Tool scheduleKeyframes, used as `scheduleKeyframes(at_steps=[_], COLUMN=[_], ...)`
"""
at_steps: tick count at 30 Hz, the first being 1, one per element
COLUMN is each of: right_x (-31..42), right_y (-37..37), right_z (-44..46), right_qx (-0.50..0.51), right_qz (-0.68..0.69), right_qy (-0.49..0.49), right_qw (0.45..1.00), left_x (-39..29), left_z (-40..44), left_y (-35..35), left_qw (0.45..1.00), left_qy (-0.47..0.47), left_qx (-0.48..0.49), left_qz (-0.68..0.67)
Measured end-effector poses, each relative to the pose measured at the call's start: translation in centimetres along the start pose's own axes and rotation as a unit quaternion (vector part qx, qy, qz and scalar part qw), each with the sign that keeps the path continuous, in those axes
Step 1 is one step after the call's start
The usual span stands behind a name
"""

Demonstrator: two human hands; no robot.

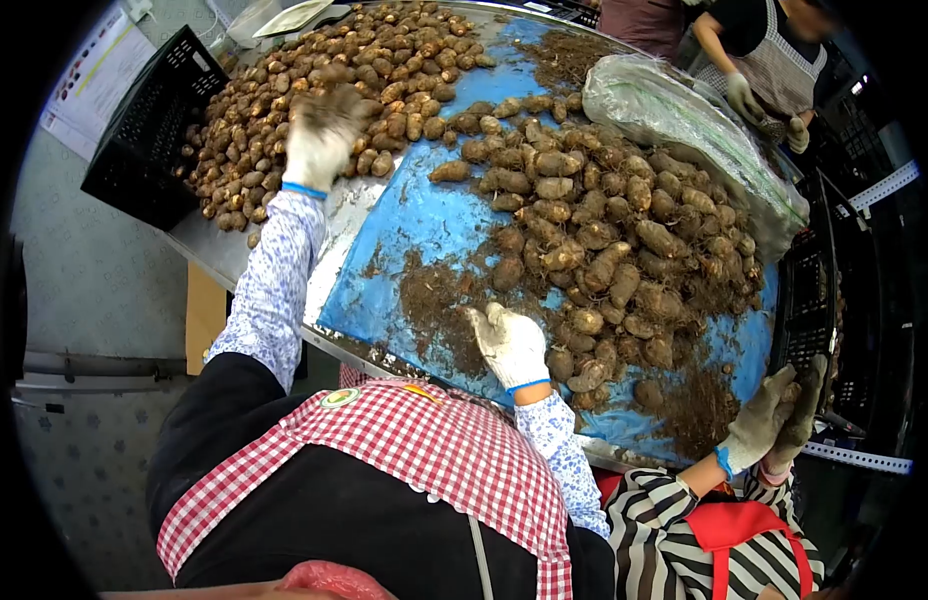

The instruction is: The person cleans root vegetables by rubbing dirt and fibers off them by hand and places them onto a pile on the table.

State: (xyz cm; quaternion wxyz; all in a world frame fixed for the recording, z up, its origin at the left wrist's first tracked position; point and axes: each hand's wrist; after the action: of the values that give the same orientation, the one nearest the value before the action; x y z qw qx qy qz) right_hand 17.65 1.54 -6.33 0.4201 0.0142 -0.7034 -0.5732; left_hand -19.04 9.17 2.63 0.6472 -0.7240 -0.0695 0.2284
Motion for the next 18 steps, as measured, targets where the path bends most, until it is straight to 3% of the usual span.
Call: scheduleKeyframes(at_steps=[1, 2, 3, 4, 5, 6, 8, 9, 11, 12, 14, 15, 17, 18], right_x=[0.0, -0.2, -0.4, -0.7, -0.7, 1.0, 0.9, 0.6, 0.5, 0.1, -1.7, -1.9, -0.9, -0.2], right_y=[0.0, -0.5, -1.3, -1.7, -1.7, 0.3, 0.1, -0.1, 0.3, 0.0, -1.9, -1.4, 0.5, 1.3], right_z=[0.0, 0.2, 0.3, 0.4, 0.5, 0.6, 0.7, 0.6, 0.4, 0.3, 0.4, 0.6, 0.9, 1.1], right_qx=[0.013, 0.027, 0.043, 0.059, 0.058, 0.114, 0.111, 0.118, 0.074, 0.031, -0.079, -0.128, -0.205, -0.231], right_qz=[0.026, 0.040, 0.053, 0.067, 0.069, 0.022, 0.011, 0.015, 0.020, 0.019, 0.095, 0.059, -0.047, -0.114], right_qy=[-0.018, -0.022, -0.025, -0.027, 0.021, 0.000, 0.033, 0.032, 0.041, 0.049, -0.046, -0.042, -0.034, -0.027], right_qw=[0.999, 0.999, 0.997, 0.996, 0.996, 0.993, 0.993, 0.992, 0.996, 0.998, 0.991, 0.989, 0.977, 0.966], left_x=[-0.6, -0.5, 0.9, 2.9, 4.3, 6.2, 9.9, 10.2, 12.1, 12.4, 12.8, 13.3, 13.2, 13.3], left_z=[1.9, 3.2, 1.9, 0.8, 3.3, 3.0, 0.9, 1.7, 3.2, 2.6, 1.1, 0.3, -3.6, -5.1], left_y=[0.4, 1.2, -0.1, -1.4, 1.1, 0.4, 0.7, 3.4, 7.4, 7.3, 6.2, 5.5, 1.8, 1.5], left_qw=[0.984, 0.961, 0.842, 0.723, 0.618, 0.503, 0.318, 0.336, 0.164, 0.201, 0.354, 0.363, 0.453, 0.458], left_qy=[-0.115, -0.167, -0.176, -0.127, -0.101, 0.017, 0.076, 0.105, 0.081, 0.042, 0.126, 0.186, 0.312, 0.399], left_qx=[-0.028, -0.039, -0.024, -0.036, 0.018, 0.027, 0.062, 0.093, 0.125, 0.120, 0.097, 0.114, 0.124, 0.162], left_qz=[0.134, 0.218, 0.510, 0.678, 0.780, 0.863, 0.943, 0.931, 0.975, 0.971, 0.922, 0.906, 0.826, 0.778])
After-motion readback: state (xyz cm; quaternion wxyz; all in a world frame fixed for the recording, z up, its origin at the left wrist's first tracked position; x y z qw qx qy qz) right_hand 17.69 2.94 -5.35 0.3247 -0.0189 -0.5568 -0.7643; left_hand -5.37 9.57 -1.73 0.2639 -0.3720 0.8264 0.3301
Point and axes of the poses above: each hand's wrist, its own z-axis towards the middle knuckle, its own y-axis out of the back of the hand, x = y × z, and after that the axes turned 2 degrees about -z, right-handed
